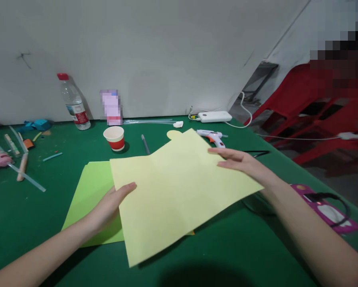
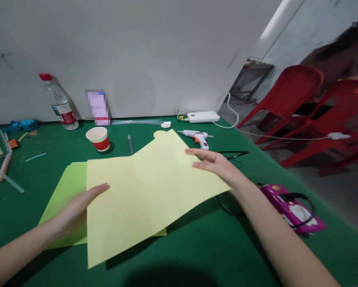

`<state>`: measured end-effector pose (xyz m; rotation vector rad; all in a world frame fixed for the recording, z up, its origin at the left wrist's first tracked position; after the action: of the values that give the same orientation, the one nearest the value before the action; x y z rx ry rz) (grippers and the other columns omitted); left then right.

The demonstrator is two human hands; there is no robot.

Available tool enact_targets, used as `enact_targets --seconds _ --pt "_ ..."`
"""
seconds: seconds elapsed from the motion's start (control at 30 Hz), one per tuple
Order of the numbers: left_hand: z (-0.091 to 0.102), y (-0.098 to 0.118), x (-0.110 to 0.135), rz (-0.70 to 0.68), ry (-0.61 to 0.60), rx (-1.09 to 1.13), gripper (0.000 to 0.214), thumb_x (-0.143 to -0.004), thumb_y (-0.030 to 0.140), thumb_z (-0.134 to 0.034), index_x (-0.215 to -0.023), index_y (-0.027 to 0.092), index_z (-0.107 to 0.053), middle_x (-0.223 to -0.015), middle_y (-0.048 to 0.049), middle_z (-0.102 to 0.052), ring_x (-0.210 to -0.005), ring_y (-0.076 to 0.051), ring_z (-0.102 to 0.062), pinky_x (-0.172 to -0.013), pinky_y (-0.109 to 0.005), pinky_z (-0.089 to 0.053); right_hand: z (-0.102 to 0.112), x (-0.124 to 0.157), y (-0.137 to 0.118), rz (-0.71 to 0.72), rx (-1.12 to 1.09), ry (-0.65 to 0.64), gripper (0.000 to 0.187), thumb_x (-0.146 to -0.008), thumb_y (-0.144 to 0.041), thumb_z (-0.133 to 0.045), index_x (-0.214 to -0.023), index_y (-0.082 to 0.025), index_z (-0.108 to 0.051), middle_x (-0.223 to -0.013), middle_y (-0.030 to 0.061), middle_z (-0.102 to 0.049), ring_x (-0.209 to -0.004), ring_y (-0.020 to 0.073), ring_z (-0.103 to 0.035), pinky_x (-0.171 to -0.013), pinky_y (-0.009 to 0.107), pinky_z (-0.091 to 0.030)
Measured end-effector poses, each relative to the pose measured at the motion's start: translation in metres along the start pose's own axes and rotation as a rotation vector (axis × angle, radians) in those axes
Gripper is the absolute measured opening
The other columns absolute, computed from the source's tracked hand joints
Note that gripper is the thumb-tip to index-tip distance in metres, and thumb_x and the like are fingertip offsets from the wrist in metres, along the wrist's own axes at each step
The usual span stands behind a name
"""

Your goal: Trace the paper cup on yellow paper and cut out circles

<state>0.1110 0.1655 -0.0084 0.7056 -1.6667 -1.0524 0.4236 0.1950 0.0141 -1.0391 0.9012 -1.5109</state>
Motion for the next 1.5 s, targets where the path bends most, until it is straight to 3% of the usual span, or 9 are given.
enact_targets --seconds 0.17,0.4,0.5,0.63,0.8,1.0,1.17,1.33,1.5 --pt "0.024 -0.015 0.006 0.125 0.140 -0.186 0.045 -0.073 0.051 -0.058 -0.106 0.020 -0.060 -0.111 -0.0100 -0.062 -0.101 -0.030 -0.056 -0.074 -0.034 -0.047 -0.012 -0.008 0.001 -0.074 0.013 -0.114 0.063 -0.056 -0.026 -0.075 -0.113 -0.018 -0.049 -0.071 -0.0023 -0.055 -0.053 0.0125 -0.055 -0.048 0.024 -0.042" --pt "0.025 -0.020 0.004 0.082 0.139 -0.224 0.046 -0.072 0.049 -0.058 -0.107 0.019 -0.061 -0.112 -0.0087 -0.062 -0.102 -0.028 -0.055 -0.072 -0.030 -0.045 -0.044 0.016 -0.077 0.048 0.095 -0.324 0.048 -0.070 -0.031 -0.059 -0.113 -0.025 -0.037 -0.064 -0.0054 -0.048 -0.051 0.0118 -0.047 -0.046 0.022 -0.033" --pt "0.017 -0.023 0.002 0.103 0.097 -0.206 0.045 -0.074 0.052 -0.055 -0.101 0.016 -0.062 -0.091 -0.0085 -0.068 -0.081 -0.025 -0.062 -0.060 -0.029 -0.045 -0.045 0.007 -0.086 0.099 0.556 -0.204 0.053 -0.067 -0.013 -0.051 -0.118 -0.018 -0.035 -0.055 -0.0062 -0.042 -0.045 0.0109 -0.038 -0.042 0.022 -0.024" --pt "0.005 -0.021 0.002 0.118 0.020 -0.137 0.041 -0.077 0.051 -0.052 -0.094 0.016 -0.064 -0.075 -0.0061 -0.068 -0.068 -0.022 -0.062 -0.059 -0.029 -0.046 -0.049 -0.004 -0.086 0.126 0.723 -0.102 0.064 -0.062 -0.002 -0.045 -0.124 -0.010 -0.031 -0.052 -0.0059 -0.039 -0.044 0.0119 -0.033 -0.041 0.024 -0.018" --pt "-0.014 -0.004 0.002 0.016 0.030 0.176 0.028 -0.080 0.040 -0.055 -0.096 0.019 -0.062 -0.106 -0.0066 -0.065 -0.106 -0.023 -0.055 -0.089 -0.032 -0.042 -0.134 0.035 -0.098 0.256 0.376 -0.538 0.049 -0.068 -0.007 -0.045 -0.114 -0.021 -0.035 -0.057 -0.0083 -0.040 -0.049 0.0092 -0.037 -0.046 0.020 -0.028" --pt "-0.034 0.023 0.007 -0.159 -0.063 0.286 0.030 -0.076 0.044 -0.059 -0.088 0.017 -0.065 -0.095 -0.0053 -0.068 -0.101 -0.025 -0.058 -0.088 -0.032 -0.044 -0.185 0.056 -0.108 0.326 0.058 -0.514 0.026 -0.073 -0.019 -0.052 -0.083 -0.023 -0.028 -0.064 -0.0075 -0.040 -0.055 0.0098 -0.039 -0.051 0.023 -0.033" --pt "-0.029 0.034 0.010 -0.233 -0.024 0.260 0.018 -0.073 0.029 -0.066 -0.084 0.016 -0.064 -0.085 -0.0040 -0.070 -0.085 -0.021 -0.064 -0.075 -0.027 -0.049 -0.178 0.065 -0.121 0.467 -0.046 -0.528 0.022 -0.075 -0.016 -0.052 -0.075 -0.023 -0.031 -0.076 -0.0024 -0.044 -0.065 0.0119 -0.044 -0.059 0.027 -0.040" --pt "-0.029 0.041 0.010 -0.258 0.032 0.251 0.031 -0.072 0.029 -0.069 -0.100 0.017 -0.061 -0.100 -0.0046 -0.068 -0.093 -0.021 -0.062 -0.082 -0.029 -0.050 -0.154 0.081 -0.142 0.708 -0.013 -0.491 0.029 -0.074 -0.008 -0.051 -0.063 -0.022 -0.028 -0.072 -0.0013 -0.043 -0.067 0.0123 -0.045 -0.061 0.027 -0.039" --pt "-0.018 0.052 0.006 -0.260 0.132 0.238 0.039 -0.071 0.027 -0.070 -0.107 0.019 -0.057 -0.100 -0.0049 -0.068 -0.085 -0.023 -0.065 -0.073 -0.032 -0.054 -0.072 0.063 -0.149 0.771 -0.156 0.144 0.021 -0.076 -0.013 -0.059 -0.080 -0.025 -0.043 -0.075 -0.0015 -0.047 -0.071 0.0136 -0.048 -0.066 0.027 -0.041"
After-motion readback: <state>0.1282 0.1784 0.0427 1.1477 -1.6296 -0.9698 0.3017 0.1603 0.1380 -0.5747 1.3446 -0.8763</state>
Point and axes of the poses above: each hand's wrist, its own x-axis away from the middle knuckle, its own z-axis out of the back of the hand, y = z × x, the point moved 9 cm from there along -x, towards the middle knuckle
